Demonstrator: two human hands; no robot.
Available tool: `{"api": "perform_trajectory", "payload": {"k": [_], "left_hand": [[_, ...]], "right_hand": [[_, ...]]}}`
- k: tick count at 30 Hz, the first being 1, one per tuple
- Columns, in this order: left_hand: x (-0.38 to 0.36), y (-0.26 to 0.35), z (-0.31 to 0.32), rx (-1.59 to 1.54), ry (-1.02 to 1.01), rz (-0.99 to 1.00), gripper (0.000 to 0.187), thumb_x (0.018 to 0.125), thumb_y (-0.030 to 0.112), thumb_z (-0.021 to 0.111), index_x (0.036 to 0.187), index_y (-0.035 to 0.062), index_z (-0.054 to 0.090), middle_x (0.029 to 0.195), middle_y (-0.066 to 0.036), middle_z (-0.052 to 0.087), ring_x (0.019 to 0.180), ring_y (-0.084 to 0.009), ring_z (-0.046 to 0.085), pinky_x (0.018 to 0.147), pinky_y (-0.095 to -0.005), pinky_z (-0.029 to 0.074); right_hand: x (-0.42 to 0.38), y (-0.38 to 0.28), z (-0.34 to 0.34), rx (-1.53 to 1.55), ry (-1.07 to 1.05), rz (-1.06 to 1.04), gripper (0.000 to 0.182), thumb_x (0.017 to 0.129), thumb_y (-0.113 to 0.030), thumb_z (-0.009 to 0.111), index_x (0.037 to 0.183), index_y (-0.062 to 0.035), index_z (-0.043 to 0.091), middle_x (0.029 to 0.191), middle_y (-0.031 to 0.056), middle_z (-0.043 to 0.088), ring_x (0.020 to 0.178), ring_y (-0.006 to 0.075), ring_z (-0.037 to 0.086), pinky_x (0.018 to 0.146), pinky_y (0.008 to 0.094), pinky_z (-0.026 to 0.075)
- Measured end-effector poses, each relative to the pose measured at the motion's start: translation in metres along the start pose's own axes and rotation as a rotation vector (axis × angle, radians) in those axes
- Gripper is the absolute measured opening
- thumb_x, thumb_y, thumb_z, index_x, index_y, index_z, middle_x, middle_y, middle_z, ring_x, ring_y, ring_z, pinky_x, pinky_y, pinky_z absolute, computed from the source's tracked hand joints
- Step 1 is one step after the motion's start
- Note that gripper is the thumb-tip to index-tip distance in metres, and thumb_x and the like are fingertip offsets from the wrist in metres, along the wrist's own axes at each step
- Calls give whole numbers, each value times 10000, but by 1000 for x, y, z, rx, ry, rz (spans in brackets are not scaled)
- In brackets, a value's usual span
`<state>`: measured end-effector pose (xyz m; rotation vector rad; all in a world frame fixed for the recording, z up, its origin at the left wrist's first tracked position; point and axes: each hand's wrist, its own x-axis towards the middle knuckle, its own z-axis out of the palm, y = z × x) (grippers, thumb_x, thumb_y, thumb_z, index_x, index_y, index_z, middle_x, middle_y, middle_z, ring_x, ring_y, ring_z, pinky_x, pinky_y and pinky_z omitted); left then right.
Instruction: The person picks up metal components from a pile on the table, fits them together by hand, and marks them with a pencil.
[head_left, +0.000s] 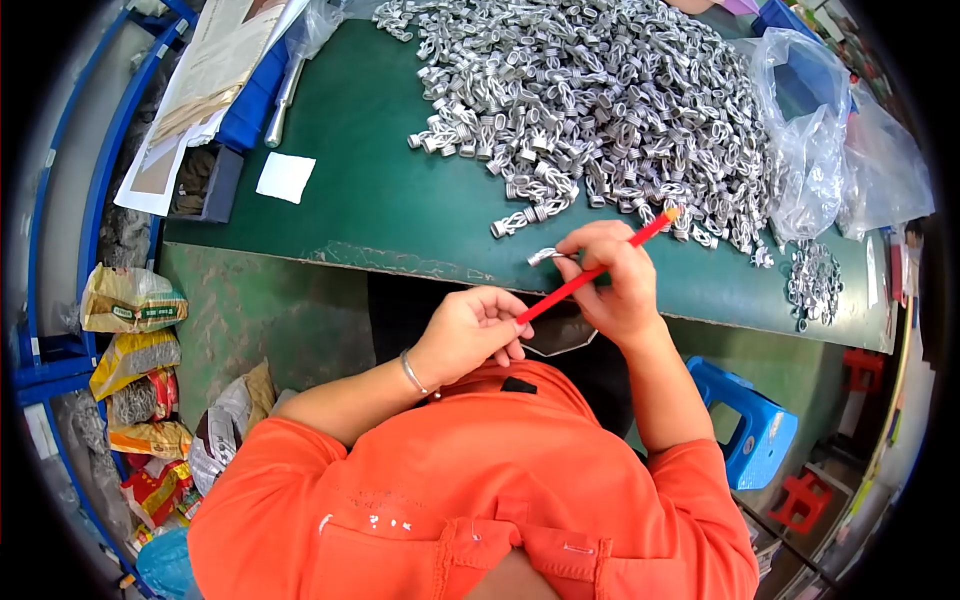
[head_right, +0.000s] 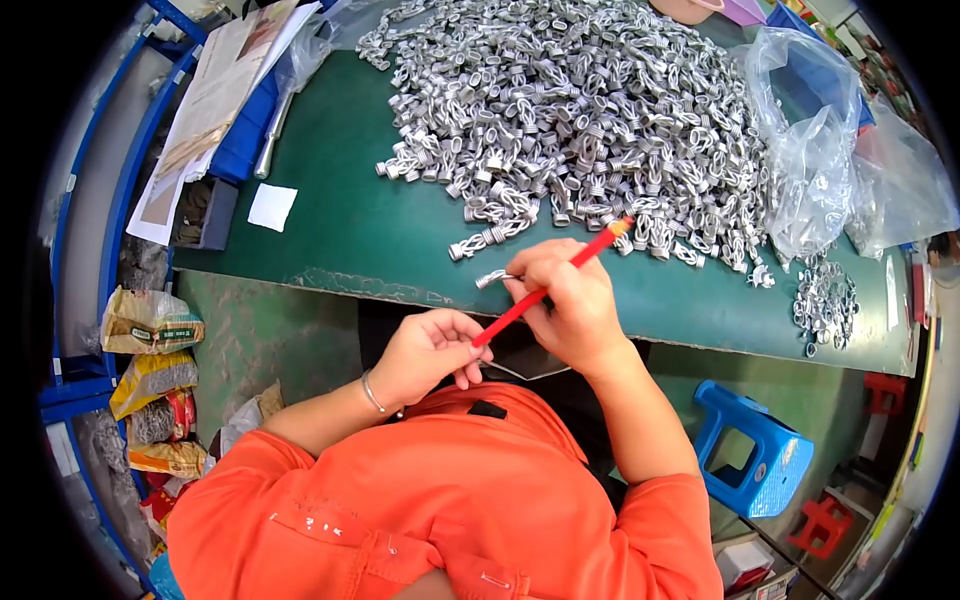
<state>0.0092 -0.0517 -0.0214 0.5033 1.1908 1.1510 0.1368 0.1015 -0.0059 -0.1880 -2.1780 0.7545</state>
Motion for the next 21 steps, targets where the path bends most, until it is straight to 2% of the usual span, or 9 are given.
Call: {"api": "perform_trajectory", "payload": {"k": [5,8,9,12,14,15,16,18,21], "left_hand": [[-6,13,2,-309,46,75,167,843,-26,504,1004,-64,532,813,-134,619,631,-164,620,554,-253,526],[-4,22,8,-190,23,191,184,835,-21,534,1013,-66,539,820,-128,622,644,-165,624,582,-255,530],[-1,20,4,-142,17,181,210,796,-15,624,991,-62,559,862,-105,624,689,-135,627,600,-236,532],[2,20,7,-112,56,316,191,789,-55,608,973,-69,561,848,-115,629,683,-143,627,628,-248,531],[2,22,6,-79,66,312,191,786,-72,604,971,-72,556,854,-118,631,692,-145,627,640,-247,532],[2,22,6,-67,64,336,191,783,-81,602,968,-77,554,872,-118,619,708,-148,625,650,-249,532],[2,21,6,-56,62,360,192,779,-90,599,964,-82,552,889,-119,606,725,-152,623,660,-251,532],[3,19,7,10,68,455,193,775,-88,606,962,-71,562,894,-99,589,748,-142,620,670,-240,529],[5,18,8,132,69,632,205,766,-87,615,966,-62,573,904,-76,556,780,-132,616,687,-228,523]], "right_hand": [[-4,-8,-9,67,86,-66,382,585,95,706,729,-89,404,771,68,611,674,247,560,583,338,452],[-6,-16,-10,76,37,-75,379,586,97,699,733,-93,406,791,66,611,684,251,556,585,338,452],[-6,-21,-8,71,21,-84,380,582,95,701,732,-94,407,797,63,610,685,258,553,588,341,452],[-10,-20,-12,93,-28,-92,339,643,85,683,759,-84,413,845,87,614,703,228,564,613,322,463],[-24,-19,-11,522,111,334,250,759,69,609,823,-64,407,934,131,605,769,177,583,646,278,474],[-27,-22,-10,650,179,496,168,841,57,516,879,-47,389,1013,172,578,824,148,590,668,243,477],[-29,-24,-13,690,178,611,165,850,60,503,889,-43,380,1026,172,570,818,156,604,660,235,475],[-30,-30,-9,841,182,691,176,843,58,520,877,-44,381,994,171,579,791,149,604,647,228,473],[-37,-28,-3,857,180,646,221,809,74,567,824,-55,388,942,167,593,780,147,596,650,240,485]]}}
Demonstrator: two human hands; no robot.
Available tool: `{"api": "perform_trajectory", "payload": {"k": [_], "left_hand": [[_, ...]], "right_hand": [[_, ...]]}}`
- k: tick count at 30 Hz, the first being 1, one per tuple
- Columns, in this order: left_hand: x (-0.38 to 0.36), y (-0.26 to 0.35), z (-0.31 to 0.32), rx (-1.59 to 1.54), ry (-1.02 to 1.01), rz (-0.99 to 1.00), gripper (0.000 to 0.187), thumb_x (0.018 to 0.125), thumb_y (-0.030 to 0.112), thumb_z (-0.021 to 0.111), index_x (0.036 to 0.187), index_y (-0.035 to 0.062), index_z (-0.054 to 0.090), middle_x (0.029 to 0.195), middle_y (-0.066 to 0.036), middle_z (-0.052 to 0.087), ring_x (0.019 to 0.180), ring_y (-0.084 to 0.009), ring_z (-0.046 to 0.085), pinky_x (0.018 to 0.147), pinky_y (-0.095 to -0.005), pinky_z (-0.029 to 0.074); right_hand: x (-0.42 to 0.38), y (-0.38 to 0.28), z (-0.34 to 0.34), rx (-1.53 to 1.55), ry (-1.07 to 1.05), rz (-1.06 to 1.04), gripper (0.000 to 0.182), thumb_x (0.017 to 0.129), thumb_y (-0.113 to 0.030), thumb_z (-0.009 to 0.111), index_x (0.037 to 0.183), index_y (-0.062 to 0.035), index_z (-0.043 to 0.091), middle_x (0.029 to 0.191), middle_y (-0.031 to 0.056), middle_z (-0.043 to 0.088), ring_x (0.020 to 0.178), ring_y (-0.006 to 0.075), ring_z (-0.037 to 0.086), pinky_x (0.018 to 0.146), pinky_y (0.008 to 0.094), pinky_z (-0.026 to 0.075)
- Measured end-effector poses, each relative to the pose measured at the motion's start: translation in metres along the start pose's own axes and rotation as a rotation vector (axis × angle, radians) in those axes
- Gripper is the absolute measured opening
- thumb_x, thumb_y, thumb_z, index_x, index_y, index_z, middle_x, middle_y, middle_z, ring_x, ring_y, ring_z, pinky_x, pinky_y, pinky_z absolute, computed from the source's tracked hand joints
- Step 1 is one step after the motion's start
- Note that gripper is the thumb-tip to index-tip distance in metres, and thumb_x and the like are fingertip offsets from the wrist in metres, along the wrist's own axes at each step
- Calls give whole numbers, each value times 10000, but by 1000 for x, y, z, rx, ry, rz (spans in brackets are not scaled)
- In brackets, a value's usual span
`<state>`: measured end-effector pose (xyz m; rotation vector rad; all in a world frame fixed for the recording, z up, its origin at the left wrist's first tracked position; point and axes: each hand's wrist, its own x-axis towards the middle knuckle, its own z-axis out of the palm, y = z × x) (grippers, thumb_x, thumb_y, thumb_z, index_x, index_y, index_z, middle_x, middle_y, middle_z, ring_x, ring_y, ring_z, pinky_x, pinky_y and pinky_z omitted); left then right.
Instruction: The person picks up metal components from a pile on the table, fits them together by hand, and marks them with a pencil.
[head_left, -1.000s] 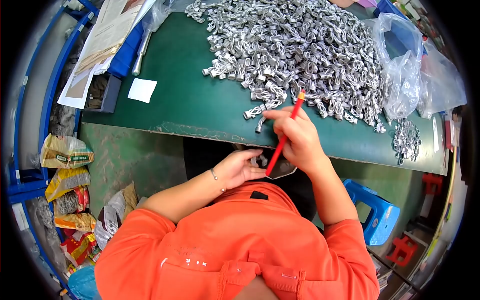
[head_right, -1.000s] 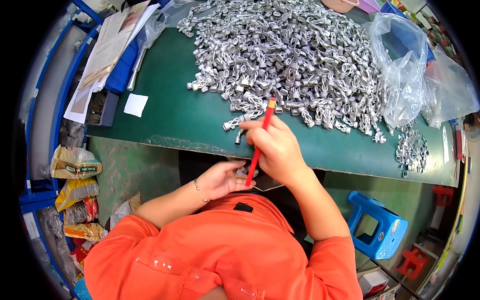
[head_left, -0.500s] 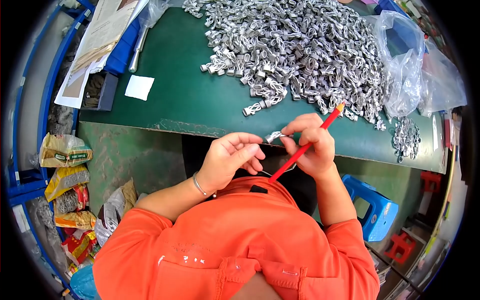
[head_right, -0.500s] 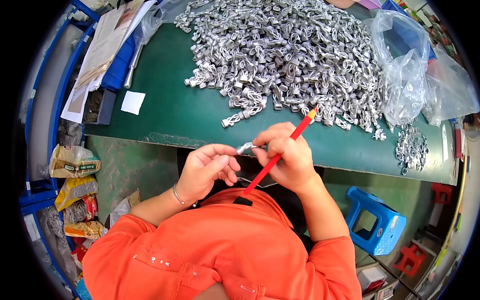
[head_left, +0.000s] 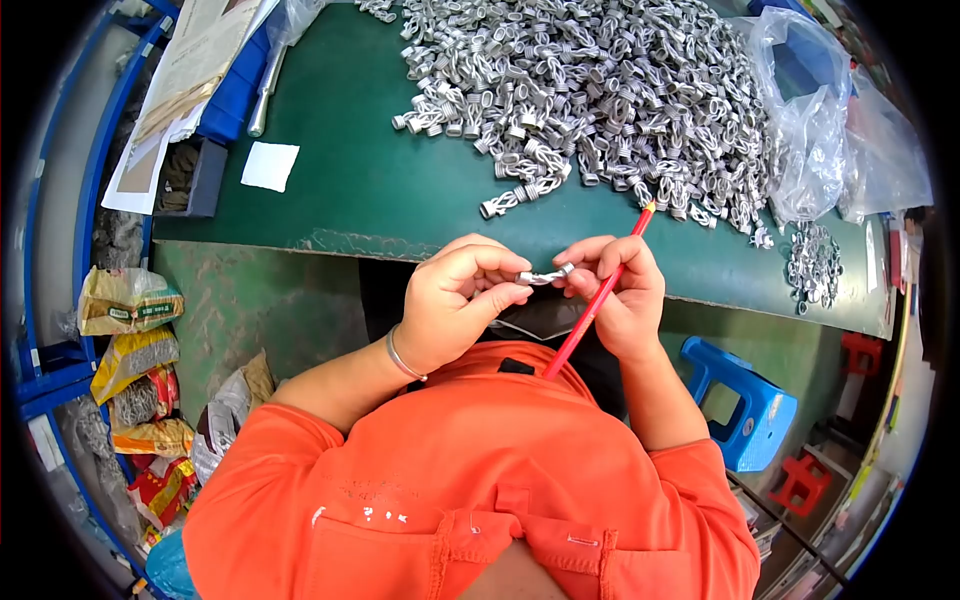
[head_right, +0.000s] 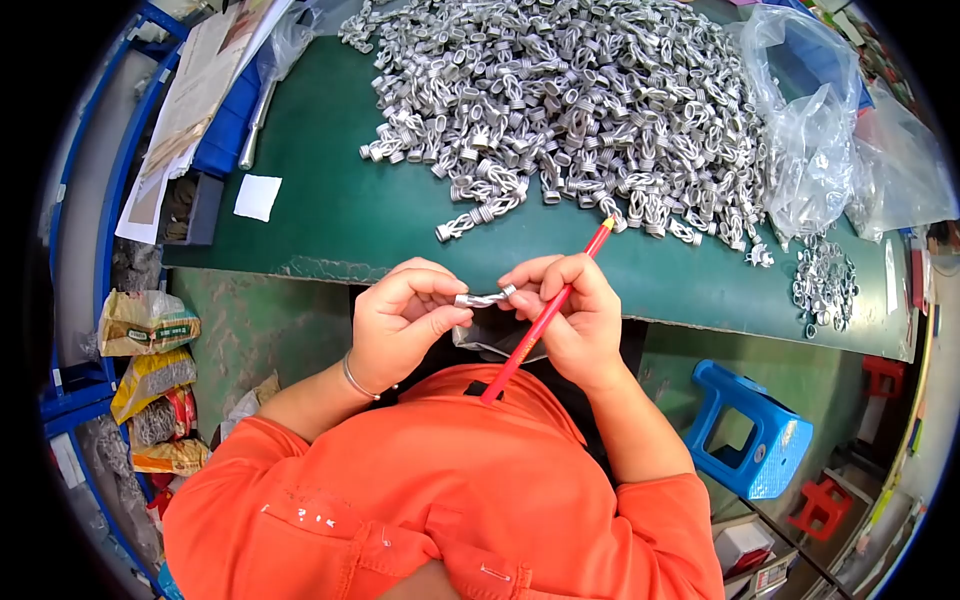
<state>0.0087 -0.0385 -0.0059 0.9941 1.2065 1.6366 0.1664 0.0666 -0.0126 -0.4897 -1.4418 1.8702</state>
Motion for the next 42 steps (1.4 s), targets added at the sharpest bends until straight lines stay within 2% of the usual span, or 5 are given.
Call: {"api": "perform_trajectory", "payload": {"k": [8,19,28,33,42], "left_hand": [[4,0,-1,-324,62,-361,200,897,36,488,1072,-48,537,1033,-161,595,862,-210,633,711,-280,541],[7,9,-11,-561,161,-473,33,902,93,493,889,65,480,662,16,406,517,-50,357,408,-166,258],[20,5,-2,-253,194,-307,223,831,0,583,1048,-13,533,773,-18,533,505,-23,397,414,-150,301],[25,1,-4,156,45,136,170,765,-41,639,929,-15,602,845,-37,567,692,-81,519,610,-193,429],[16,8,1,80,73,50,197,742,4,679,935,-2,641,818,-32,585,738,-93,532,660,-220,432]], "right_hand": [[8,-11,12,-625,-117,-620,296,683,104,673,724,-53,425,865,147,631,757,285,602,653,324,499],[76,1,-4,-1120,44,-503,247,667,20,688,770,-36,471,801,91,605,702,297,537,650,373,433],[43,-1,1,-534,31,-280,269,710,89,671,724,-24,427,876,120,624,632,90,528,584,221,449],[24,3,5,-379,-63,-259,275,714,107,655,748,-33,421,896,136,607,690,115,548,608,231,464],[17,1,12,-110,49,-319,385,709,148,628,884,-68,361,1015,163,525,782,143,557,684,250,488]]}}
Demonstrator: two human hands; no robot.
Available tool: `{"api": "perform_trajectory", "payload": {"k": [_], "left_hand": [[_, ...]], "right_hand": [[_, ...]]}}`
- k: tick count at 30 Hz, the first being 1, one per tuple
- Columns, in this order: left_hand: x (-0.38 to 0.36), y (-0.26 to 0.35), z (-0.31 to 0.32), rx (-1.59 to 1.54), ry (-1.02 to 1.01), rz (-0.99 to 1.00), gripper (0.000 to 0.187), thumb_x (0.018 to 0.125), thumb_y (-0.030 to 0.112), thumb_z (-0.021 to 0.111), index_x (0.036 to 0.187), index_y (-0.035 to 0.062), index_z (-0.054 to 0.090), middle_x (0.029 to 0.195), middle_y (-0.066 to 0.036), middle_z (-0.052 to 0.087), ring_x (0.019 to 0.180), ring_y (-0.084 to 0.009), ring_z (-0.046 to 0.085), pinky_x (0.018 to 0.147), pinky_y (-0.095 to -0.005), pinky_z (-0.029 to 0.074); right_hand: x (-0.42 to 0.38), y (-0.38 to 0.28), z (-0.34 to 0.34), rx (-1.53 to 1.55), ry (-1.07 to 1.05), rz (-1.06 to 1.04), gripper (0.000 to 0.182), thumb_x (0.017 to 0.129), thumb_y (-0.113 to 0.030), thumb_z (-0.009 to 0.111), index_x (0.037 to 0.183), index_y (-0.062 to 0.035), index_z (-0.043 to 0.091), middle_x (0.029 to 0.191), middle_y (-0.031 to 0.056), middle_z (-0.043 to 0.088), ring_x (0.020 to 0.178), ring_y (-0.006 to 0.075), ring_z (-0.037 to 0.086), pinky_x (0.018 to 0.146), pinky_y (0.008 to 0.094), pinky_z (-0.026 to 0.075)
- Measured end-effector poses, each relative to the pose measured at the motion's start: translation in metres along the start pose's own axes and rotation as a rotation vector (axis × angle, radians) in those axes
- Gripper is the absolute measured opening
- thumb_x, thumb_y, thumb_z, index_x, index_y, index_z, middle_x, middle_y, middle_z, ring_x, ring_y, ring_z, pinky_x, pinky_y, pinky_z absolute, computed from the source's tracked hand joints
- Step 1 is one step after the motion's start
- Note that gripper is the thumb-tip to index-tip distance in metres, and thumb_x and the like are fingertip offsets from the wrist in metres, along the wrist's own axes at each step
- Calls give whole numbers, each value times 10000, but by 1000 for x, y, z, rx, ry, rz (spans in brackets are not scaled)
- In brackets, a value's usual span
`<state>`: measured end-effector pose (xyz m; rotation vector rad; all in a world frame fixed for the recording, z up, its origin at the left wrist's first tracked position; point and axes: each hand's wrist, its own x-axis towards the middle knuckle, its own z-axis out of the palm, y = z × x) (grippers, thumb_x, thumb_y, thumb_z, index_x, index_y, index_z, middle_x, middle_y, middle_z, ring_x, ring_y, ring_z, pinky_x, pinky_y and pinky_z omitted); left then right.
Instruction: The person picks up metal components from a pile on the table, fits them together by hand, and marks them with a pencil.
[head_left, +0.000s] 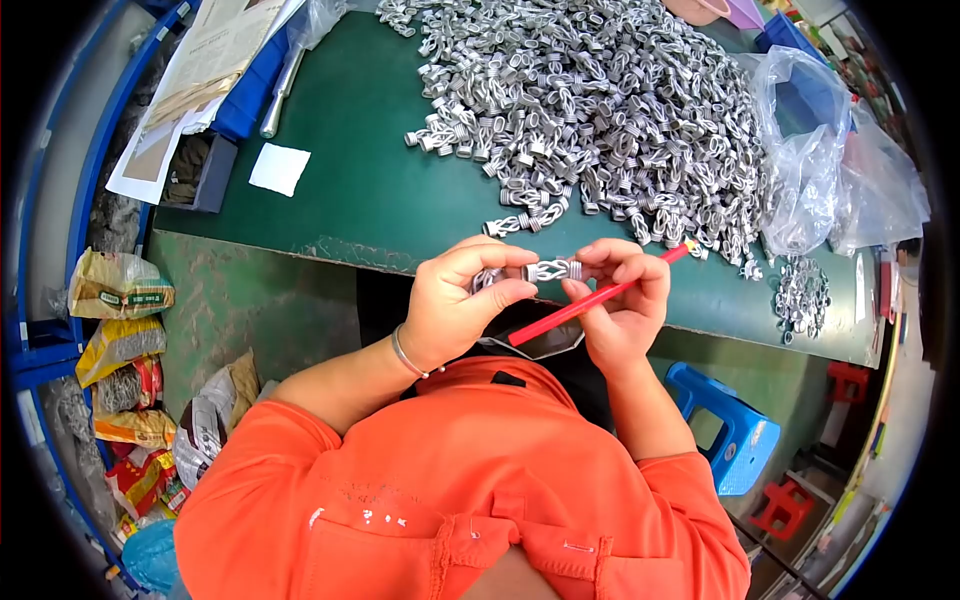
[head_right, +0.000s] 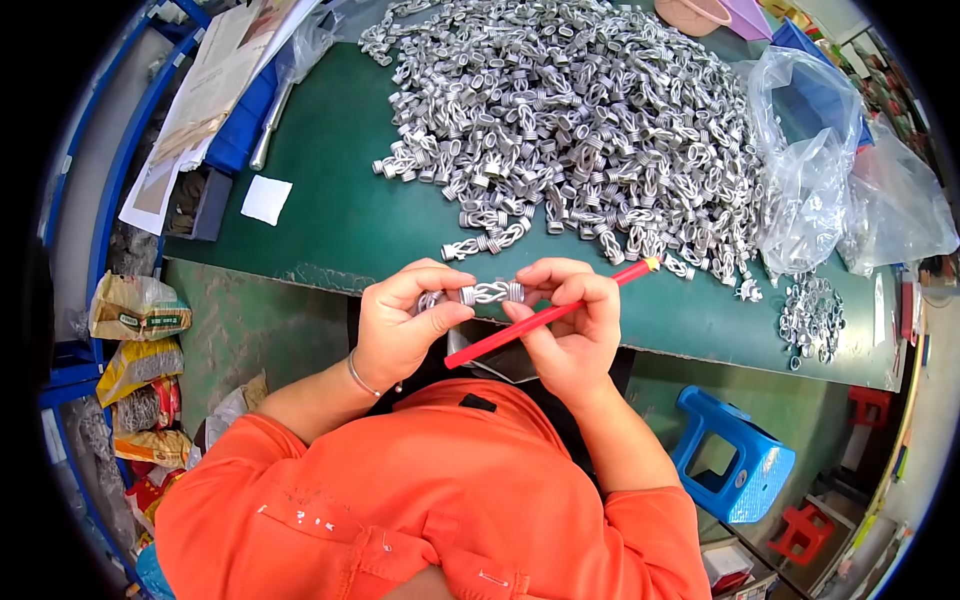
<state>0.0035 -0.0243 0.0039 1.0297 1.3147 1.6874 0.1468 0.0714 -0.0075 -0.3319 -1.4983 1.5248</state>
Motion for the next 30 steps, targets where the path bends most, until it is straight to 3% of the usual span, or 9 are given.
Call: {"api": "perform_trajectory", "payload": {"k": [7,9,13,15,17,19,25,27,30], "left_hand": [[-5,-1,-3,-434,-59,-378,227,895,85,511,1094,-20,546,908,-101,607,743,-144,617,586,-243,523],[-4,4,-4,-883,24,-728,265,923,127,444,1125,-35,501,939,-135,608,732,-205,637,588,-271,544],[-25,-26,-25,-778,-362,-939,249,896,139,471,1062,-37,534,896,-144,610,732,-183,617,521,-239,501],[-31,-30,-17,-708,-234,-1070,209,877,113,500,1030,-21,547,917,-127,596,756,-183,600,657,-286,512],[-33,-44,-12,-742,-39,-1097,197,873,104,508,1032,-8,540,971,-123,574,831,-219,595,793,-363,502],[-31,-62,-15,-786,-10,-1047,213,871,107,518,1045,-15,521,1014,-123,557,904,-264,588,858,-416,479],[-29,-42,-11,-331,-163,-991,316,866,94,547,1153,-28,495,1093,-129,562,978,-216,581,847,-322,474],[-25,-29,-15,-152,-378,-836,262,872,82,542,1101,-45,532,1054,-137,594,919,-193,607,803,-295,496],[-19,-12,-19,-128,-373,-733,207,868,56,547,1047,-48,562,942,-123,630,793,-155,630,699,-256,520]], "right_hand": [[10,-19,9,-327,-245,-344,362,673,85,700,798,-62,393,868,183,619,716,259,610,612,320,492],[11,-14,8,-308,-185,-312,306,709,66,676,778,-48,401,823,171,632,679,232,614,591,295,485],[27,6,-9,-488,-67,-123,214,752,52,634,726,-24,435,797,132,637,655,187,607,570,261,472],[37,10,-9,-664,-179,-139,196,738,47,643,737,-26,461,808,112,635,683,214,605,597,282,474],[44,14,-3,-774,-281,-136,246,656,25,691,766,-38,480,776,83,588,719,283,562,627,356,457],[46,21,0,-933,-312,-231,296,642,32,706,752,-40,441,842,106,612,704,270,573,608,339,466],[40,17,0,-1059,-240,-260,319,621,37,714,787,-39,452,810,102,586,675,283,558,566,332,455],[35,13,-4,-1014,-148,-313,255,651,14,683,807,-45,490,789,98,584,668,299,565,563,366,458],[31,1,-14,-917,-76,-287,242,664,78,639,779,-39,461,796,106,585,653,265,575,570,316,467]]}}
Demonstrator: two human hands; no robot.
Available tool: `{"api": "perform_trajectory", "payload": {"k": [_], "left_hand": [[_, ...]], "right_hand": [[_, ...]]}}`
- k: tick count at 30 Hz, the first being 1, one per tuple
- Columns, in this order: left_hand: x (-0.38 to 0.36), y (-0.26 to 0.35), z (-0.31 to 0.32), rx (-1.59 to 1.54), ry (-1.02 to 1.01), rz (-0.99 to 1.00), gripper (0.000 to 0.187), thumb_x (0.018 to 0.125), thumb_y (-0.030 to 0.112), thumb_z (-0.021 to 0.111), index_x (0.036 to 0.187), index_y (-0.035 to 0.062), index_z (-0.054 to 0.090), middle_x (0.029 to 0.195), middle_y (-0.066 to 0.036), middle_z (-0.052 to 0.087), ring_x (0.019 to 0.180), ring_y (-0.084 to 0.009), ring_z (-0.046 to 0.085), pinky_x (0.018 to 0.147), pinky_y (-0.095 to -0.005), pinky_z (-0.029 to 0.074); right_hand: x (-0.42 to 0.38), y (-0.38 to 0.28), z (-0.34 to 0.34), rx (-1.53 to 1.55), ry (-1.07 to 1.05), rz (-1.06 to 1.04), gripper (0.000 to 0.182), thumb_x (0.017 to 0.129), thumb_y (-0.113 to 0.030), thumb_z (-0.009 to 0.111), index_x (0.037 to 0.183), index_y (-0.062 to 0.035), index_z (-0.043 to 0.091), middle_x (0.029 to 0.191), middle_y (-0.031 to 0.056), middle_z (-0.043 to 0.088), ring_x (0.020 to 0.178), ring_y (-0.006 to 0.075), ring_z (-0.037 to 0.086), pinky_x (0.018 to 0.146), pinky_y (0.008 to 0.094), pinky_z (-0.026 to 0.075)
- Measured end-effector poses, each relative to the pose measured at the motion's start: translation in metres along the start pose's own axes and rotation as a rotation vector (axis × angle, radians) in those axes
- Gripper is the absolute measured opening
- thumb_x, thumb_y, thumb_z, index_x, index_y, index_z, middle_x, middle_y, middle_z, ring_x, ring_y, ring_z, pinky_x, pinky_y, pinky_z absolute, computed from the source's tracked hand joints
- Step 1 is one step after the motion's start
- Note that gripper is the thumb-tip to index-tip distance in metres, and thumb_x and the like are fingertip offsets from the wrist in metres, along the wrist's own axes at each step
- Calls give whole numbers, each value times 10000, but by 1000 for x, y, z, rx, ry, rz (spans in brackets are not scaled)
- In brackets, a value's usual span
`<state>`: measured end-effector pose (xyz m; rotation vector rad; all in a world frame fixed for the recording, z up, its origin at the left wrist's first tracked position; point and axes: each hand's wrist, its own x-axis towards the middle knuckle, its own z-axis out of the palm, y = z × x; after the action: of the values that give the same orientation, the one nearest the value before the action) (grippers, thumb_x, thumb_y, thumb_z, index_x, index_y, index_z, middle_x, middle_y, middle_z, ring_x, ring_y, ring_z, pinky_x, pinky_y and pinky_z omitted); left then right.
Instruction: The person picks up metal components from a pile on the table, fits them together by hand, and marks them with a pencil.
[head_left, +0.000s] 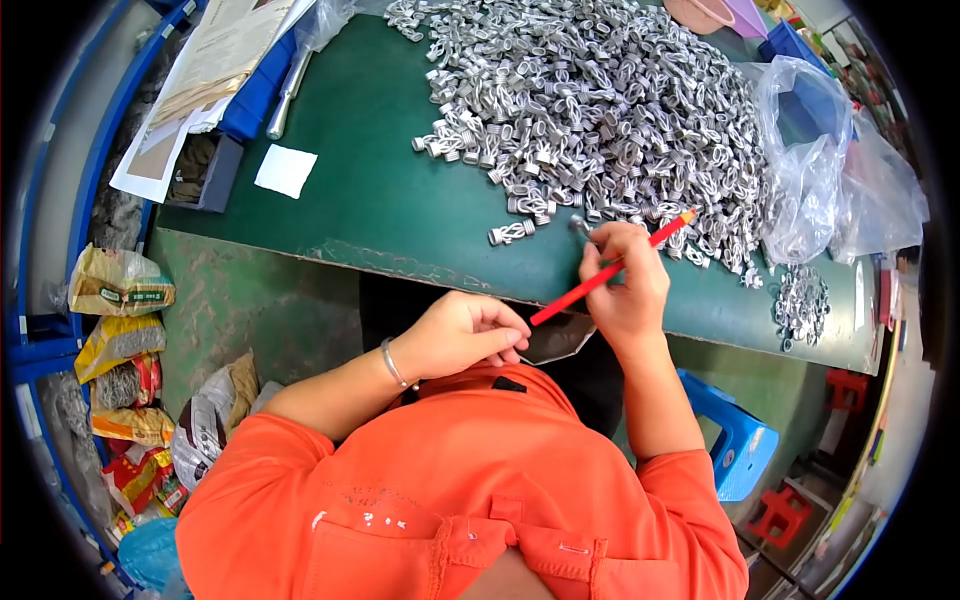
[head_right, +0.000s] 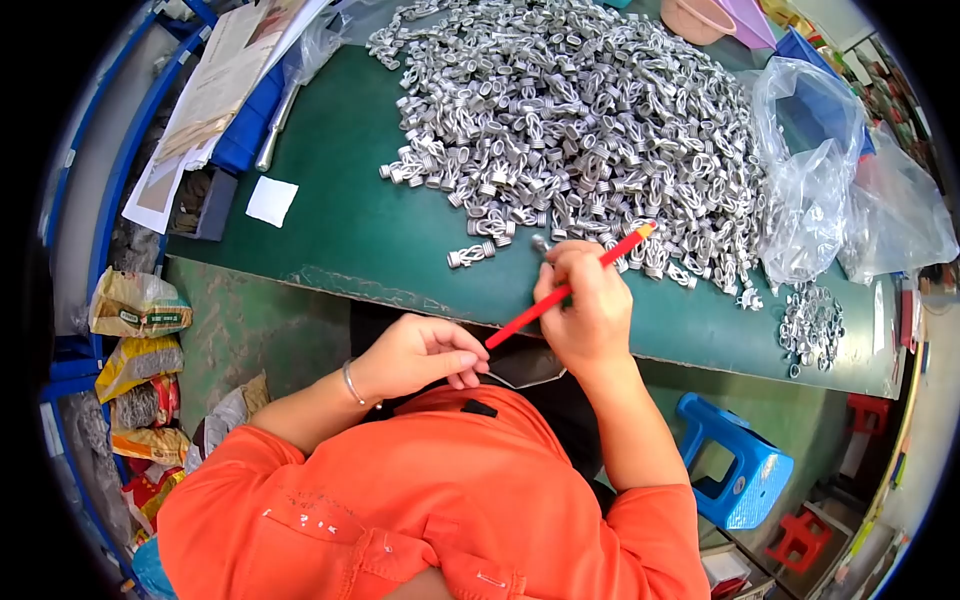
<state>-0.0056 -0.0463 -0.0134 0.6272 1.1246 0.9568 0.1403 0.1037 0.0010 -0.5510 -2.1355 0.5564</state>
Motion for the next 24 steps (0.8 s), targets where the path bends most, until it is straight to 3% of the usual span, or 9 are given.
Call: {"api": "perform_trajectory", "payload": {"k": [5,9,12,13,15,17,19,21,24], "left_hand": [[5,18,11,-244,201,338,213,838,12,583,1036,-61,557,839,-100,632,705,-133,627,638,-239,524],[7,22,8,-140,166,279,198,827,25,604,1005,-56,572,840,-81,629,727,-116,621,667,-227,522],[7,18,9,-121,188,366,165,815,-29,592,975,-62,573,891,-106,617,768,-143,623,700,-254,523],[8,17,9,-120,187,363,165,815,-29,592,975,-62,573,891,-106,617,768,-143,623,700,-254,523],[9,15,12,-68,235,571,185,783,-75,605,964,-67,568,943,-109,578,811,-149,610,729,-263,519],[10,12,11,-6,236,606,204,769,-85,614,968,-59,576,947,-85,563,832,-129,600,732,-244,513],[10,11,12,57,236,643,224,756,-95,623,972,-50,583,951,-60,548,853,-108,590,735,-224,507],[8,11,15,19,214,703,233,752,-97,629,975,-41,584,938,-63,555,826,-102,586,729,-220,502],[8,10,15,18,215,724,244,747,-96,638,978,-44,580,921,-56,555,818,-104,587,723,-219,500]], "right_hand": [[-15,-15,-10,521,-65,168,275,680,122,617,769,-42,415,830,126,585,653,184,557,599,260,472],[-22,-15,-12,470,-157,-58,286,686,118,630,764,-45,409,858,148,591,745,205,586,609,273,483],[-25,-14,-11,574,-126,11,302,685,105,654,774,-45,408,885,159,590,786,215,596,631,282,492],[-27,-16,-11,658,-121,133,268,748,82,623,815,-44,396,916,159,586,795,186,592,648,260,495],[-30,-24,-8,871,-38,525,204,825,59,548,850,-44,374,928,151,580,790,144,589,622,226,486],[-33,-19,-12,875,-119,551,160,865,40,496,860,-48,363,911,144,578,776,120,590,587,199,468],[-33,-22,-15,1135,-222,712,169,857,36,515,853,-54,372,910,149,577,760,117,592,573,195,459],[-37,-21,-12,1162,-200,679,183,844,48,531,838,-58,381,919,159,578,747,127,594,582,206,473],[-41,-17,-4,1005,-101,410,274,765,109,600,805,-56,384,933,174,579,712,147,586,586,237,499]]}}
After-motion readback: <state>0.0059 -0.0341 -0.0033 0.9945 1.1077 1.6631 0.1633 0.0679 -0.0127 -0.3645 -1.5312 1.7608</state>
